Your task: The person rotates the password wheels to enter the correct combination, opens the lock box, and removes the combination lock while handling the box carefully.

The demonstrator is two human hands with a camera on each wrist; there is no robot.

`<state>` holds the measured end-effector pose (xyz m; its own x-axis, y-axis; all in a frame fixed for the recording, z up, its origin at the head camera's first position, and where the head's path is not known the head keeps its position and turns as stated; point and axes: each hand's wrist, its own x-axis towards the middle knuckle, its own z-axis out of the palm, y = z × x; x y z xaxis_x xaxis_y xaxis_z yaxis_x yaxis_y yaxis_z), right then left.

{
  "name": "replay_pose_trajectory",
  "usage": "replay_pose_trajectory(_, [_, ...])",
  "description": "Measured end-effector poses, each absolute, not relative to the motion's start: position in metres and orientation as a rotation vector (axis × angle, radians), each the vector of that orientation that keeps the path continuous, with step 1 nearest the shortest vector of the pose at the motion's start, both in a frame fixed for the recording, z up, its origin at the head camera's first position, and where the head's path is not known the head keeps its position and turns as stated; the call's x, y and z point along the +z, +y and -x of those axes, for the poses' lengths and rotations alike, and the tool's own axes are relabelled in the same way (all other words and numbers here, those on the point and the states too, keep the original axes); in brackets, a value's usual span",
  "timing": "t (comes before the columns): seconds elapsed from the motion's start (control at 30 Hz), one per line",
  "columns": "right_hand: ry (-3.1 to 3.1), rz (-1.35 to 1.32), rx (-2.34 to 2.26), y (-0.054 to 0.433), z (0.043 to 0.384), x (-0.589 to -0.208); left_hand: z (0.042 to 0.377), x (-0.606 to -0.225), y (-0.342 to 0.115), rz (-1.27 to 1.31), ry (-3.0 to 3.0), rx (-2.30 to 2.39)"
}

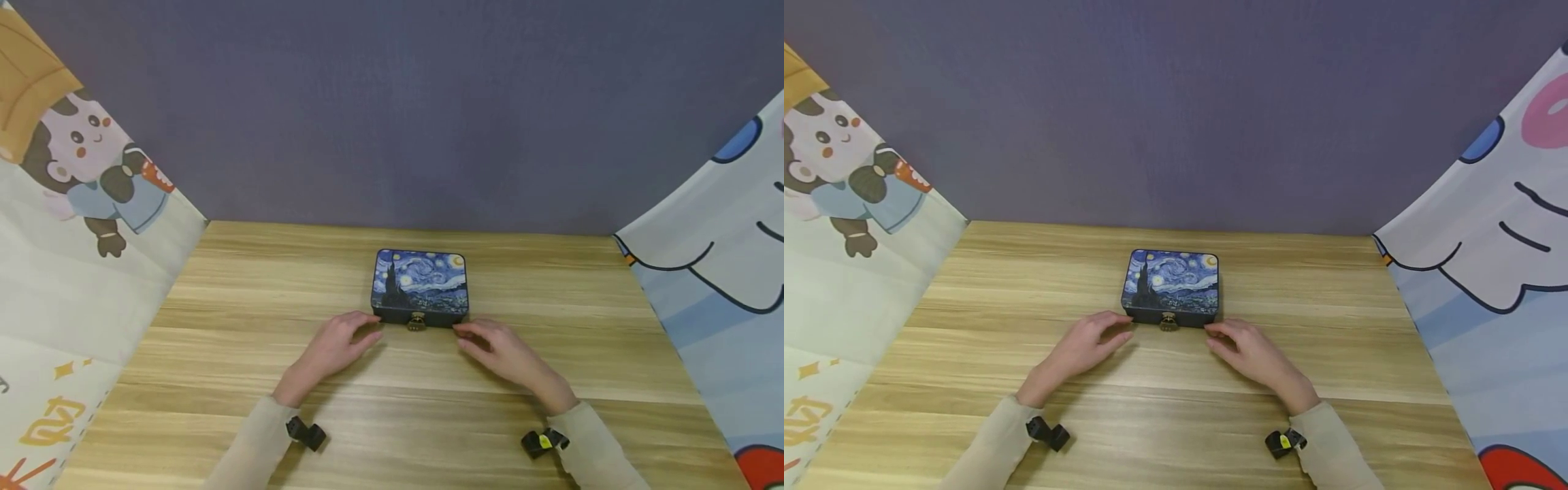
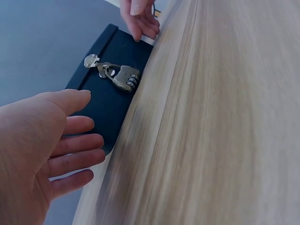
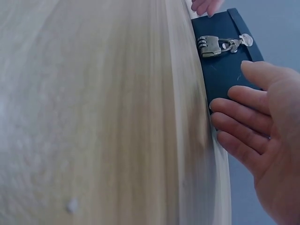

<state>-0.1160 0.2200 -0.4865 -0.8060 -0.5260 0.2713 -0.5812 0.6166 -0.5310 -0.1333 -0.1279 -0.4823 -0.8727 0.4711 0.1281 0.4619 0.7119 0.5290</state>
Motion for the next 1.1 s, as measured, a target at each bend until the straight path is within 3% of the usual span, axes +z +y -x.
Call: replay_pose_trajectory(1.1, [-2.718,-0.945,1.0,0.202,0.116,-0.49,0.129,-0.48,-0.11,-0.894,2.857,0.909])
